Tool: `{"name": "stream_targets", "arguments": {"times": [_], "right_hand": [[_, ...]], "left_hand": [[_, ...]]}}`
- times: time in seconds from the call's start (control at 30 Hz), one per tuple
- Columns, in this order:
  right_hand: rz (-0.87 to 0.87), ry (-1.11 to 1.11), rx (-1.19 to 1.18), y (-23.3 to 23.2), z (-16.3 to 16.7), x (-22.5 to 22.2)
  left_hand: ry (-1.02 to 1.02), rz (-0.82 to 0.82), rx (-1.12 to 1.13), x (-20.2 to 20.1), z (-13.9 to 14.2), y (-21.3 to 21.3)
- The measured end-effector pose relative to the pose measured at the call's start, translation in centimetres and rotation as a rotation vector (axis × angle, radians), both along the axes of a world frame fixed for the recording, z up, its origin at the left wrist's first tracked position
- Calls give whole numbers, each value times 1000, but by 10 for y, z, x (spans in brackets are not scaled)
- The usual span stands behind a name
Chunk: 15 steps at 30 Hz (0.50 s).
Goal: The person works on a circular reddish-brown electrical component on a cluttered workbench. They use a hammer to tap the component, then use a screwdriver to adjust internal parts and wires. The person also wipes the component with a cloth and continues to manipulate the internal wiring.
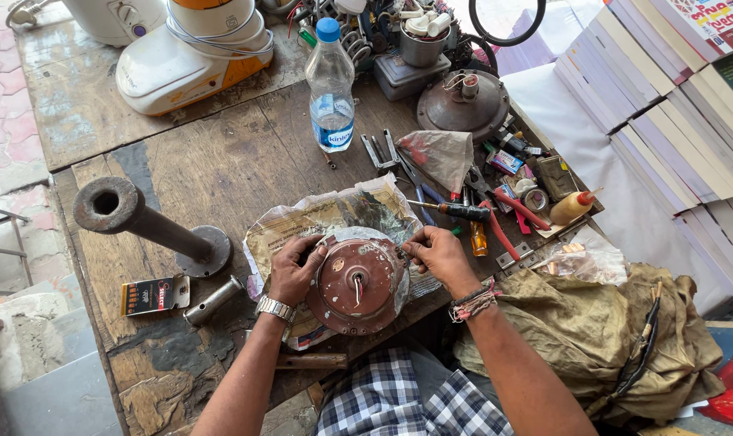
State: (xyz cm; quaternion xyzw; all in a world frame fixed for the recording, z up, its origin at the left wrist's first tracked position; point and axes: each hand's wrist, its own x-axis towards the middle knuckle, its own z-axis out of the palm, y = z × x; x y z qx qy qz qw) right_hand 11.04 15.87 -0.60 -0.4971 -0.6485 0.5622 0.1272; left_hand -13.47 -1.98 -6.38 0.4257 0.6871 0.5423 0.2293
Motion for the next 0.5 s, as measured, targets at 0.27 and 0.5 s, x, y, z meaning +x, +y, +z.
{"name": "stream_targets", "arguments": {"times": [0.27,0.5], "right_hand": [[161,-58,569,-26,21,-7],[138,-101,438,-19,16,-8]], "left_hand": [[-10,-10,13,0,0,0],[-1,-15,25,0,0,0]]}}
